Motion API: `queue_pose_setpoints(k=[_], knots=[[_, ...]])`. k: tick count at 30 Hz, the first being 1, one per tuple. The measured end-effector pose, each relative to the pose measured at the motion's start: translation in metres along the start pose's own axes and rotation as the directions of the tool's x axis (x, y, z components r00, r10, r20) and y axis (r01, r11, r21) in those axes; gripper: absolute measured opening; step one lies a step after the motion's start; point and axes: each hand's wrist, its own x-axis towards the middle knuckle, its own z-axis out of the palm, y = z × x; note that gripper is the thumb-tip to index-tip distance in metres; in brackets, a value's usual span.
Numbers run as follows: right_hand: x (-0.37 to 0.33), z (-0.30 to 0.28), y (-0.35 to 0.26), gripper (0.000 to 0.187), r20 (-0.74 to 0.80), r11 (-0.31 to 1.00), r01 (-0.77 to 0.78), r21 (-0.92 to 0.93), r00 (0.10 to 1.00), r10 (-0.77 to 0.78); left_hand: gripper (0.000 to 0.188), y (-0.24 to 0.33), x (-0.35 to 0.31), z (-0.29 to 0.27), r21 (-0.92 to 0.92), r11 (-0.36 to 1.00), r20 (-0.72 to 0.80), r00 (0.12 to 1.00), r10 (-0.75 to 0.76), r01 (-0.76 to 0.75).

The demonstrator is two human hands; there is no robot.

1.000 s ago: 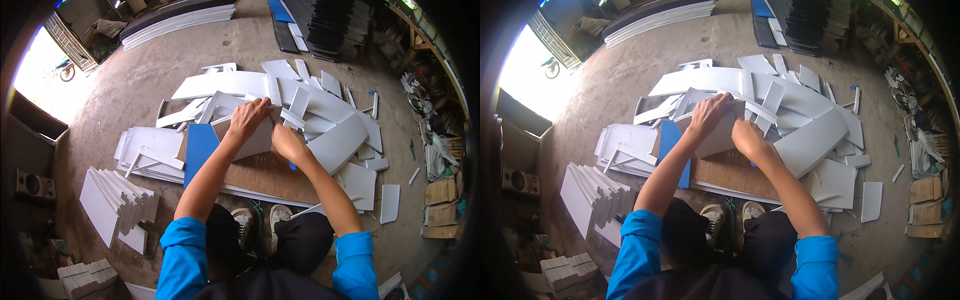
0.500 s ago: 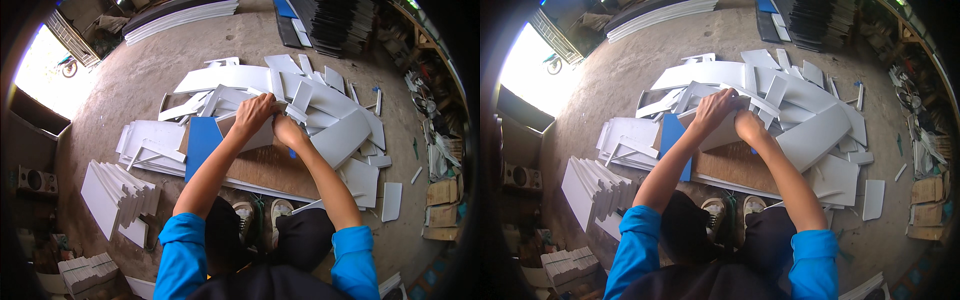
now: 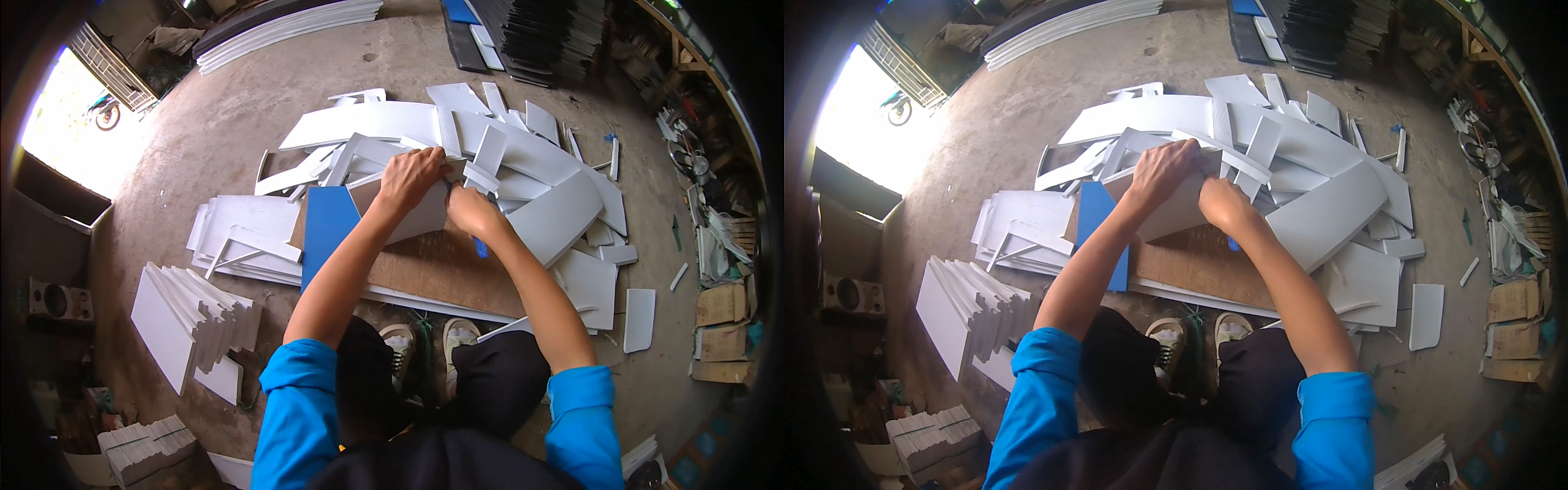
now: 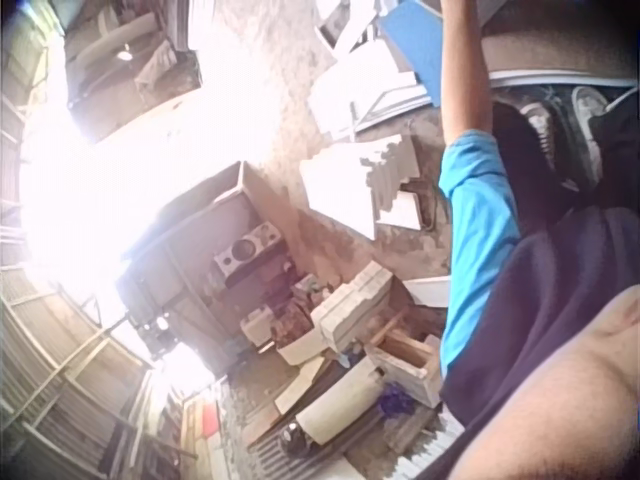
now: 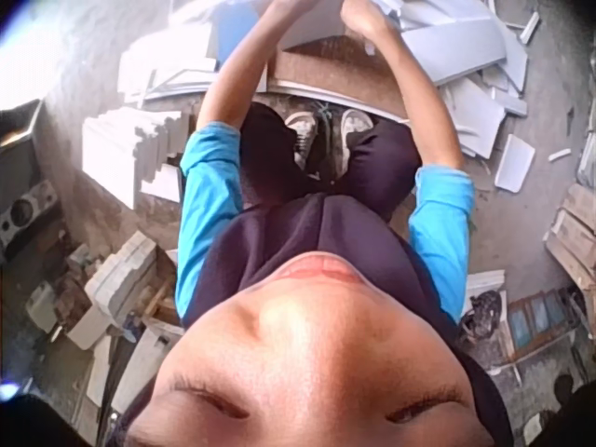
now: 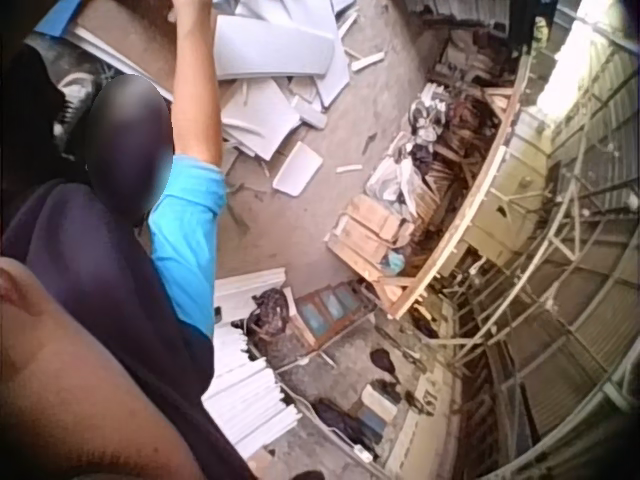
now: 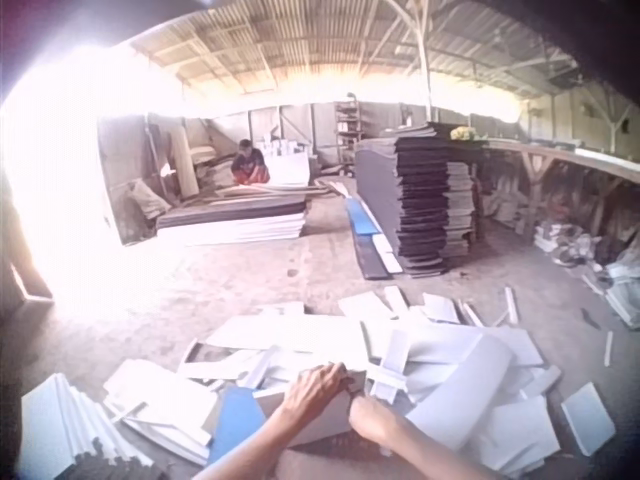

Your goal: The person sits on the floor and uses a utility knife to cut white and blue plastic sheets. They repeatedly align the sheets, score the edges with the knife, and snap off the cut pieces, discarding the scraps into a pile.

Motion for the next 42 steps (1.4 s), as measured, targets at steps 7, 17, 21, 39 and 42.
queue_pose_setpoints(k=[7, 17, 21, 39, 42], knots=[[0.029, 0.030, 0.022, 0.029, -0.148, 0.997, 0.073, -0.031, 0.986, -0.077, 0.021, 0.009, 0.002, -0.003, -0.015, 1.000, 0.031, 0.999, 0.024, -0.024], [0.006, 0.015, 0.011, 0.027, -0.131, 0.995, 0.052, 0.081, 0.991, -0.041, 0.028, 0.012, 0.008, -0.002, 0.024, 0.996, 0.143, 0.986, -0.088, 0.086], [0.003, 0.014, 0.011, 0.026, -0.081, 0.999, 0.037, -0.011, 0.996, -0.038, 0.033, 0.003, 0.008, 0.000, -0.021, 0.998, 0.098, 0.993, -0.059, 0.061], [0.044, 0.055, 0.029, 0.038, 0.026, 0.999, 0.045, -0.017, 0.999, -0.044, 0.031, 0.002, 0.010, 0.000, -0.037, 0.996, 0.184, 0.980, -0.078, 0.086], [0.036, 0.063, 0.036, 0.036, 0.078, 0.999, 0.044, 0.030, 0.996, -0.046, 0.032, 0.006, 0.012, 0.000, 0.001, 0.994, 0.262, 0.959, -0.106, 0.109]])
